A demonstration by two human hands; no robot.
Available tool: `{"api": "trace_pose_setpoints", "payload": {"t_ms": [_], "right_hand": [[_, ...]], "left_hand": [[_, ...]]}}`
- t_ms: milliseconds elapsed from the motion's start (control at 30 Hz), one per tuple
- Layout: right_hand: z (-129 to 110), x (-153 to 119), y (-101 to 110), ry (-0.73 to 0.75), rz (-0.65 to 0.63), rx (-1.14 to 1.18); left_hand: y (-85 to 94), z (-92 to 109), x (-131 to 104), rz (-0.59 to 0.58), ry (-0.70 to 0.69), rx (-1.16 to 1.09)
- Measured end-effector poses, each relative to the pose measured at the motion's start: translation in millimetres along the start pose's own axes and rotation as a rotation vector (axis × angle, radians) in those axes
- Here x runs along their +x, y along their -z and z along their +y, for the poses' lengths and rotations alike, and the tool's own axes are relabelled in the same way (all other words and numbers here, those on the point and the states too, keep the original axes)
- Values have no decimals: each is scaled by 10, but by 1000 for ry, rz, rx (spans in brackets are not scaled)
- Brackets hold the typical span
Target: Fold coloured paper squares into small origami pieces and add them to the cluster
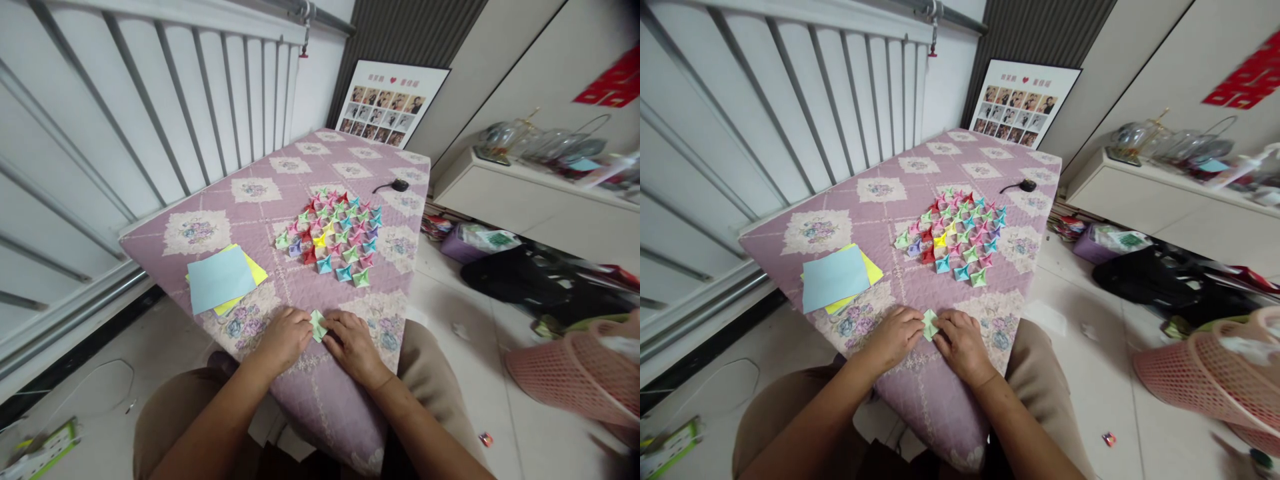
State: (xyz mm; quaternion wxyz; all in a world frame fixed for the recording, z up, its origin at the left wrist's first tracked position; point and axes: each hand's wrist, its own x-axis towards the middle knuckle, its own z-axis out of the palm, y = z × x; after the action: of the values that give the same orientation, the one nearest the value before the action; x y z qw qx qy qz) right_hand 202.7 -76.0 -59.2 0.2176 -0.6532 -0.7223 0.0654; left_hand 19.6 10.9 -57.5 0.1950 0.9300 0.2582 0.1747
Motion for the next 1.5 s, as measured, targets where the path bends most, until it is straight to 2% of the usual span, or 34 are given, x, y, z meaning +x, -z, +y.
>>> {"api": "trace_pose_setpoints", "payload": {"t_ms": [300, 667, 833, 1200, 1500], "right_hand": [[-16, 22, -23, -13, -11, -37], [64, 41, -72, -19, 99, 26], [53, 61, -62, -71, 97, 16], [19, 94, -45, -214, 68, -19], [2, 138, -49, -252, 54, -57]], "left_hand": [[-40, 49, -1, 7, 74, 64], [-22, 69, 11, 9, 247, 117], [-14, 86, 26, 32, 299, 127], [16, 115, 58, 32, 346, 169], [19, 91, 89, -4, 337, 174]]}}
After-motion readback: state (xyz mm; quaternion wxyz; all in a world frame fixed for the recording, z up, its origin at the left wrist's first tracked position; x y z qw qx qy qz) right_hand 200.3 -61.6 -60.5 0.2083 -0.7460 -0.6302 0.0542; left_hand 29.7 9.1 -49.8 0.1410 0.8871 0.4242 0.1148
